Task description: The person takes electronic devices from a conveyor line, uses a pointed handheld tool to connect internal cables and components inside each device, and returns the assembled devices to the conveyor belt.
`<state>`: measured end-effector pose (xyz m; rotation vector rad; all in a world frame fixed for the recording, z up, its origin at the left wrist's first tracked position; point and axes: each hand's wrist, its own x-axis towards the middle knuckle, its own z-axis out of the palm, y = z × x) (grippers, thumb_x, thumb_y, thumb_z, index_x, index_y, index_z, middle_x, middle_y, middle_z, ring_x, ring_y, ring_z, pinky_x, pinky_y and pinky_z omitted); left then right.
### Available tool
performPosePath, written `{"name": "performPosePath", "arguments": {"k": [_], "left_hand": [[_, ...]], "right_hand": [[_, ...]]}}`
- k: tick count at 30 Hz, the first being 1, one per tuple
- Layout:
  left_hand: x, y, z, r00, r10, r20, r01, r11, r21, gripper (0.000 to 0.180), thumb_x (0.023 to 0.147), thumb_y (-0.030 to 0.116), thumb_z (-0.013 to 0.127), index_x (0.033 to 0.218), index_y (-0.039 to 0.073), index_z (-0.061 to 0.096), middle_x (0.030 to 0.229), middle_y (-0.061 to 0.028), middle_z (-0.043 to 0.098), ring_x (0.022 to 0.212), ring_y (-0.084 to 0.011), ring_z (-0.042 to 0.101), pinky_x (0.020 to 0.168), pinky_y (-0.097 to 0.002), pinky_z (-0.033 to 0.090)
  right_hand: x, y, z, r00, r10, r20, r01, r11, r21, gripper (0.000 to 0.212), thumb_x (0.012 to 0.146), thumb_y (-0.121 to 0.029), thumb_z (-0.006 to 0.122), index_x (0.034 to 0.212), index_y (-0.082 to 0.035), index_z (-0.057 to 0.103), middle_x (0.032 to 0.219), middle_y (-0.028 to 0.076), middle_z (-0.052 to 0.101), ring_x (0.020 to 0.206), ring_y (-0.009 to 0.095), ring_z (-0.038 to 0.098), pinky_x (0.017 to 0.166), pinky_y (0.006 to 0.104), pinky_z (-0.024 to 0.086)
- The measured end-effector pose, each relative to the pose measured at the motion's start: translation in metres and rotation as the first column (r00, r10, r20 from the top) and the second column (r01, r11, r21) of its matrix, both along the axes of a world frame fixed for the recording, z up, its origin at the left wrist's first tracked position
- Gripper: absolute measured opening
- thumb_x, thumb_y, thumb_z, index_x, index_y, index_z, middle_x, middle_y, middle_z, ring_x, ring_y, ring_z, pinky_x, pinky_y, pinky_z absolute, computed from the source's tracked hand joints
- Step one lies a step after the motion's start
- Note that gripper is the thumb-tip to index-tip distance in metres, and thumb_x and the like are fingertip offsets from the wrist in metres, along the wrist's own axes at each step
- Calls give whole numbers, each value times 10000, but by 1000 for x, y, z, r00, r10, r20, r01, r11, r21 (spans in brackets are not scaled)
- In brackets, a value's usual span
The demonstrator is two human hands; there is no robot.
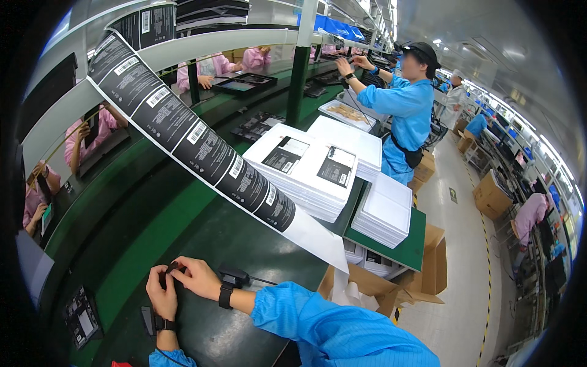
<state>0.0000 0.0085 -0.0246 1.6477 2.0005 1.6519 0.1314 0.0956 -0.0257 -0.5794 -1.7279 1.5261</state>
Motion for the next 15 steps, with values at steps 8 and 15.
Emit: {"name": "performPosePath", "arguments": {"k": [8,15], "left_hand": [[5,-1,7,999,35,3,-35,999,-9,93,929,-8,634,1021,-11,625,916,-138,672,810,-282,675,750,-368,529],[4,-2,12,996,3,-90,2,998,61,209,929,-19,623,1133,-8,671,991,-150,699,873,-310,698,793,-378,547]], "right_hand": [[0,0,1,998,-10,57,13,999,-39,303,988,-243,703,1065,46,652,645,62,661,569,82,628,534,253,459],[-1,1,-2,988,-7,156,4,1000,25,304,971,-257,728,1062,30,683,669,55,685,571,83,627,531,257,471]]}}
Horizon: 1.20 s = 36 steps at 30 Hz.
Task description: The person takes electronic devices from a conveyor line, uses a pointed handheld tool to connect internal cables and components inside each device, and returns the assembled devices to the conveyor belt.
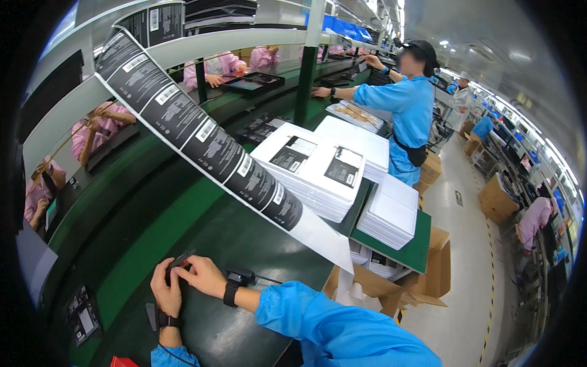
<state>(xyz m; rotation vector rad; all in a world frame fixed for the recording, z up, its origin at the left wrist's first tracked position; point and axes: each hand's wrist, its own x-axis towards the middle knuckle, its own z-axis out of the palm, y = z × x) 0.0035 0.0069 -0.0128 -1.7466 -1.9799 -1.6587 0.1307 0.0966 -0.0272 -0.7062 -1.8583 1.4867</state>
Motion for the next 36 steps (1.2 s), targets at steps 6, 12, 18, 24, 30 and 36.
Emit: {"name": "performPosePath", "arguments": {"k": [6,12,18,24,30,36], "left_hand": [[1,1,-7,998,19,55,-15,996,-88,192,917,11,674,1108,5,664,1004,-171,722,918,-333,721,811,-386,559],[0,-3,-4,993,51,108,-42,996,-84,164,913,23,690,1067,-4,639,915,-152,708,855,-278,715,782,-361,547],[3,2,-2,996,19,90,-12,997,-73,81,928,18,682,993,-25,659,889,-138,701,792,-251,697,740,-342,544],[6,2,2,996,-12,86,18,997,-77,60,931,24,688,956,-26,667,858,-126,688,754,-221,688,714,-322,540],[5,4,1,997,-20,75,25,997,-75,56,922,17,692,951,-25,668,861,-125,687,746,-227,689,707,-322,541],[4,2,-2,997,-21,78,27,997,-76,51,918,11,688,945,-25,665,862,-125,687,755,-230,691,709,-323,540]], "right_hand": [[2,2,-7,1000,-18,-25,17,999,-39,284,974,-240,725,1099,15,705,695,41,696,600,83,644,548,248,485],[1,0,-3,997,11,-74,-23,987,-160,271,1007,-244,695,1096,11,701,728,16,678,617,65,611,559,227,466],[4,14,-1,938,-79,-336,-68,911,-406,268,1032,-252,651,1134,-5,679,728,12,653,567,66,568,509,217,426],[29,37,23,819,-240,-521,202,971,-130,216,1015,-38,583,1213,26,643,1094,86,700,627,86,564,577,223,451],[32,56,9,947,-291,-135,319,902,290,328,965,-74,675,1281,8,648,998,39,709,616,59,592,569,242,469],[38,43,31,919,-375,-124,395,867,305,362,913,-121,737,1256,-31,667,913,64,724,571,166,632,584,314,505]]}}
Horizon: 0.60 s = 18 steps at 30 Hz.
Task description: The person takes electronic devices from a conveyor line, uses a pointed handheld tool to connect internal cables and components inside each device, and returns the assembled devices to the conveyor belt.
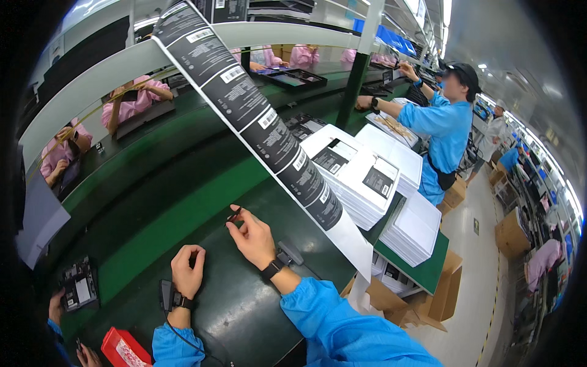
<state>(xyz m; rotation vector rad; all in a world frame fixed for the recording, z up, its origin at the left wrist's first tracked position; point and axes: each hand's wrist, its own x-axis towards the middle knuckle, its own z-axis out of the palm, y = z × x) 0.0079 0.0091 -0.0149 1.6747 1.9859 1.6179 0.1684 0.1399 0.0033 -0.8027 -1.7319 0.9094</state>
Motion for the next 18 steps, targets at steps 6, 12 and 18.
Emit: {"name": "performPosePath", "arguments": {"k": [6,12,18], "left_hand": [[-1,-1,3,1000,16,13,-15,1000,-18,52,916,16,689,941,-22,664,855,-128,680,755,-247,688,711,-328,538],[3,1,7,1000,-25,14,25,1000,-9,60,918,17,684,947,-31,661,855,-128,678,756,-246,685,711,-325,536],[-4,-7,1,1000,-1,11,1,1000,-19,57,919,20,685,951,-23,664,883,-133,685,781,-253,691,730,-325,541]], "right_hand": [[-6,7,-22,986,7,169,-36,986,166,297,895,-156,750,1165,-50,688,921,56,715,624,195,643,597,346,518],[-3,1,-17,980,-8,200,-41,970,241,287,887,-133,752,1153,-39,699,907,60,703,626,190,630,611,335,517],[-11,-3,-15,981,22,193,-80,952,296,284,871,-113,760,1135,-25,705,893,81,698,658,207,641,652,331,525]]}}
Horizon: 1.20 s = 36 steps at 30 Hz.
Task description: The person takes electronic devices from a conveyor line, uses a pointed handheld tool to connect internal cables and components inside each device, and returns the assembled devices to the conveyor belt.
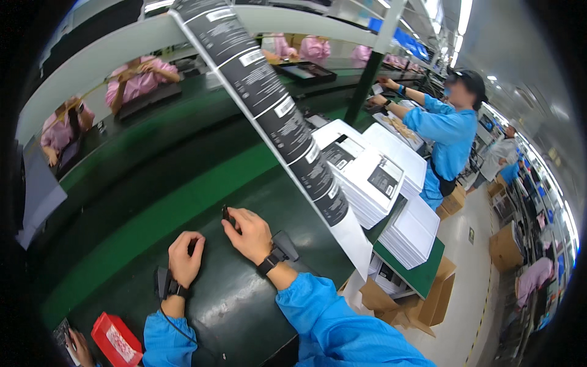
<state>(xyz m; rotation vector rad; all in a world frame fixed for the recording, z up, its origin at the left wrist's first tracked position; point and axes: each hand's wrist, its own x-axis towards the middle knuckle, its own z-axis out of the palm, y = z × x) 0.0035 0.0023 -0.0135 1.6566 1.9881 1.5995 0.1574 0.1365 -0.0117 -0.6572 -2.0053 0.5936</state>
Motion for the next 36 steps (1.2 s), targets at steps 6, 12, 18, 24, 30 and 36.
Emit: {"name": "performPosePath", "arguments": {"k": [6,12,18,24,30,36], "left_hand": [[3,6,-2,1000,-23,13,23,1000,17,72,926,47,704,957,-11,675,897,-129,691,809,-256,703,745,-329,551],[-1,4,-3,1000,-8,12,8,1000,-4,89,911,49,716,957,-17,679,890,-131,693,795,-271,704,719,-341,555],[-2,1,-6,1000,-27,4,27,1000,-7,104,909,57,720,973,-15,681,899,-133,690,806,-281,705,715,-352,559],[-1,1,-6,999,-20,-26,20,1000,12,110,913,58,718,992,-9,683,912,-134,686,813,-285,703,713,-349,556],[-3,2,-7,999,-22,-37,23,999,23,100,914,55,718,986,-5,684,910,-129,686,812,-275,704,719,-343,554],[-1,4,-8,999,-35,-40,36,999,28,97,913,42,716,988,-10,683,908,-124,686,808,-266,705,709,-336,558]], "right_hand": [[1,0,-3,999,51,19,-50,999,-14,235,870,-96,754,1089,-27,709,879,101,701,740,238,674,687,357,542],[-8,-6,-10,982,163,97,-151,980,-127,222,877,-92,743,1091,-37,716,915,99,720,764,259,674,762,372,536],[-9,-18,-5,981,195,26,-194,981,-20,213,876,-88,742,1072,-9,715,918,111,723,774,277,676,785,379,532],[-10,-20,-5,967,245,-67,-254,922,-293,234,883,-62,763,1096,13,704,899,93,733,773,174,701,733,298,550],[-12,-23,-7,975,217,-53,-223,937,-268,238,881,-70,770,1097,4,702,866,81,733,775,167,706,740,295,550],[-8,-16,-11,971,195,135,-186,980,-75,185,866,-99,766,1021,-23,699,879,90,736,856,275,695,856,385,514]]}}
